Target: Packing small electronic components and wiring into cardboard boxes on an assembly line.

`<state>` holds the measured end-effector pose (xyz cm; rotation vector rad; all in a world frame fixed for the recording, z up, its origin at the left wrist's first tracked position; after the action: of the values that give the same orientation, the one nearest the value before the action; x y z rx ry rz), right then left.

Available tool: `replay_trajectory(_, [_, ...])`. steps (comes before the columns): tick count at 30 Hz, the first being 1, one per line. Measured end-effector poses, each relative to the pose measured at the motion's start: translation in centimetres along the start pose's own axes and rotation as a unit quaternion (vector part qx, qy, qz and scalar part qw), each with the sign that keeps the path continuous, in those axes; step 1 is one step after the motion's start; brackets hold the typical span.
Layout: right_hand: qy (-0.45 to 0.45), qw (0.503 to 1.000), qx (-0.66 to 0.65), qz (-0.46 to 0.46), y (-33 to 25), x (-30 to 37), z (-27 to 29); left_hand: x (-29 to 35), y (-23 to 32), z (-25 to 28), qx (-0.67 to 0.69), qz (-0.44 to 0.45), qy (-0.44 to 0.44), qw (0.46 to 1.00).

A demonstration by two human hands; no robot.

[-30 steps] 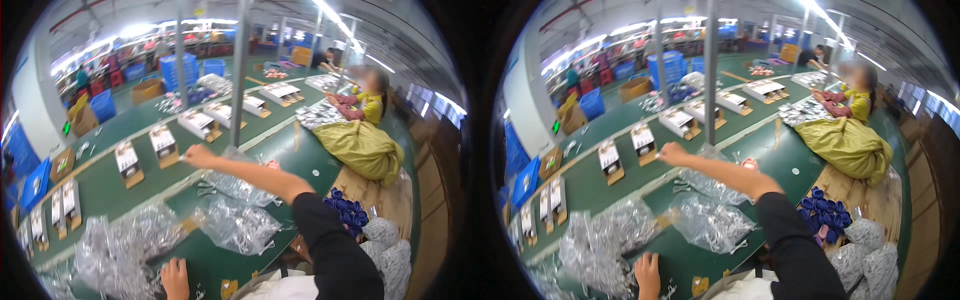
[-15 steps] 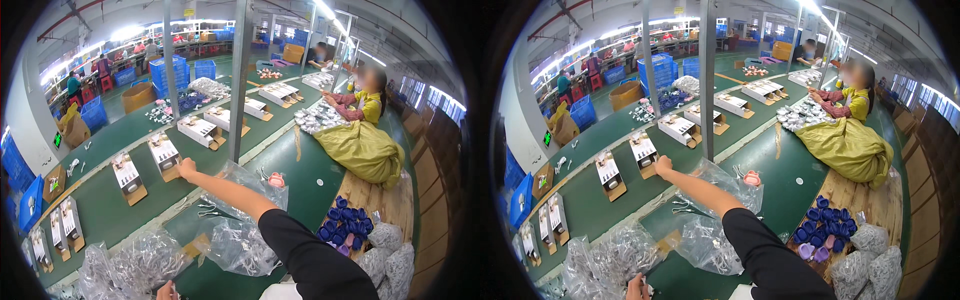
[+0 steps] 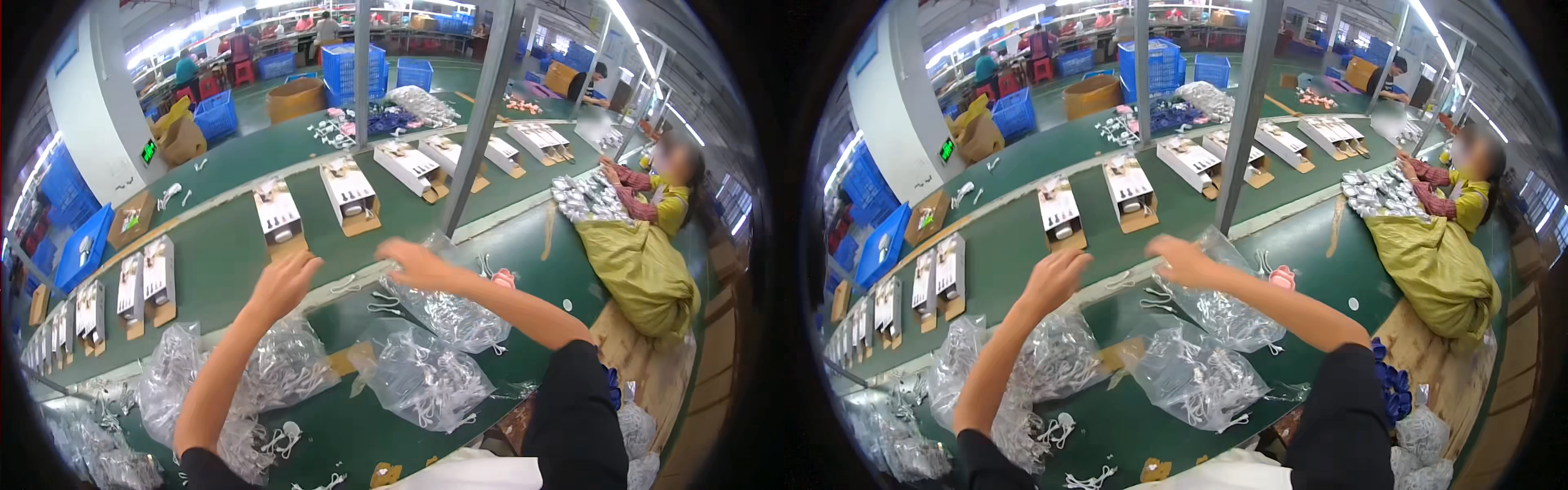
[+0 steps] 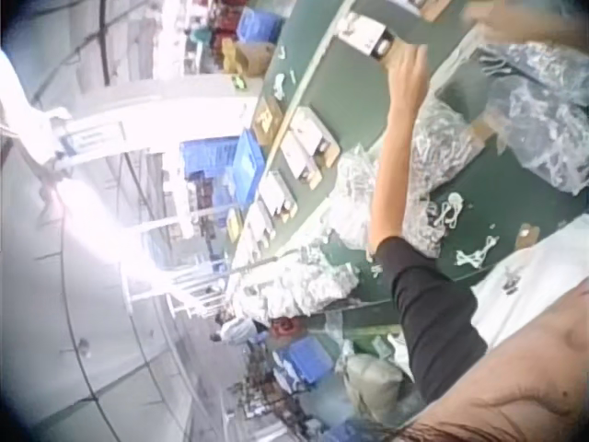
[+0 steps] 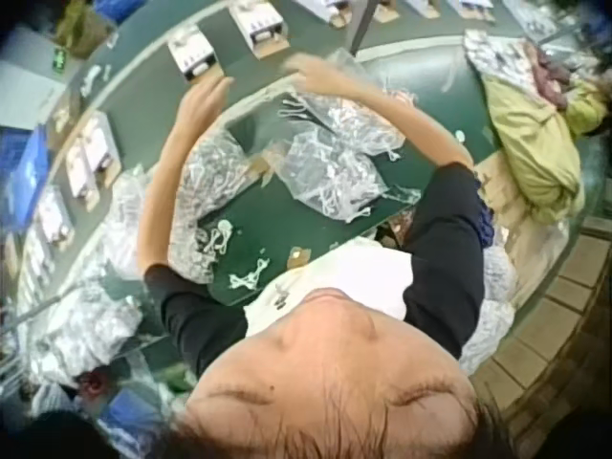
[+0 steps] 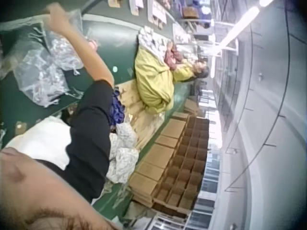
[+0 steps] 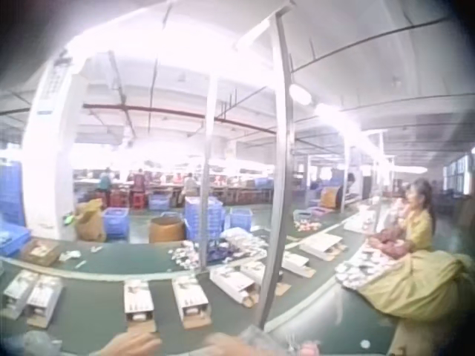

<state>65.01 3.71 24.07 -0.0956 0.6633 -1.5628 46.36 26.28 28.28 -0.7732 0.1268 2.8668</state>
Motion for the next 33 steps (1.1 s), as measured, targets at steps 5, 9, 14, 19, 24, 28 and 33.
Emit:
replay_trajectory(5, [-0.061,0.998,0.005,0.015,-2.2,7.5,-2.7,0.5,-6.5,-6.9,-0.136,-0.033,-0.079,0.987])
replay_trajectory(9, [-0.045,0.998,0.034,-0.007,-4.2,11.3,-1.3,0.1,-7.2,-8.4,-0.154,-0.029,-0.086,0.984])
replay_trajectory(14, [-0.055,0.996,0.065,-0.021,-3.6,12.0,-1.0,-0.3,-8.8,-9.4,-0.2,-0.027,-0.064,0.977])
replay_trajectory(19, [-0.08,0.994,0.078,0.01,-3.1,10.8,-2.6,-1.4,-10.1,-10.7,-0.196,-0.048,-0.037,0.979])
replay_trajectory(24, [-0.067,0.995,0.074,0.0,-2.9,11.6,-2.9,-3.6,-8.9,-11.6,-0.148,-0.099,-0.038,0.983])
replay_trajectory(28, [-0.062,0.995,0.077,0.004,-2.9,12.0,-3.3,-3.2,-10.2,-11.4,-0.147,-0.082,-0.062,0.984])
replay_trajectory(33, [-0.045,0.995,0.086,-0.031,-3.3,12.3,-3.0,-2.9,-10.4,-11.3,-0.144,-0.089,-0.046,0.985])
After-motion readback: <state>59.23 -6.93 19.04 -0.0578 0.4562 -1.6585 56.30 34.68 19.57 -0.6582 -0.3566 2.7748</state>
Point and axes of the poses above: each hand's wrist, its own x-axis away from the middle knuckle, its own z-axis out of the back of the hand, y = z × x, the point moved 1 cm from there along -x, towards the middle knuckle, and after that the axes turned 7 degrees about z, right-handed, at the moved point
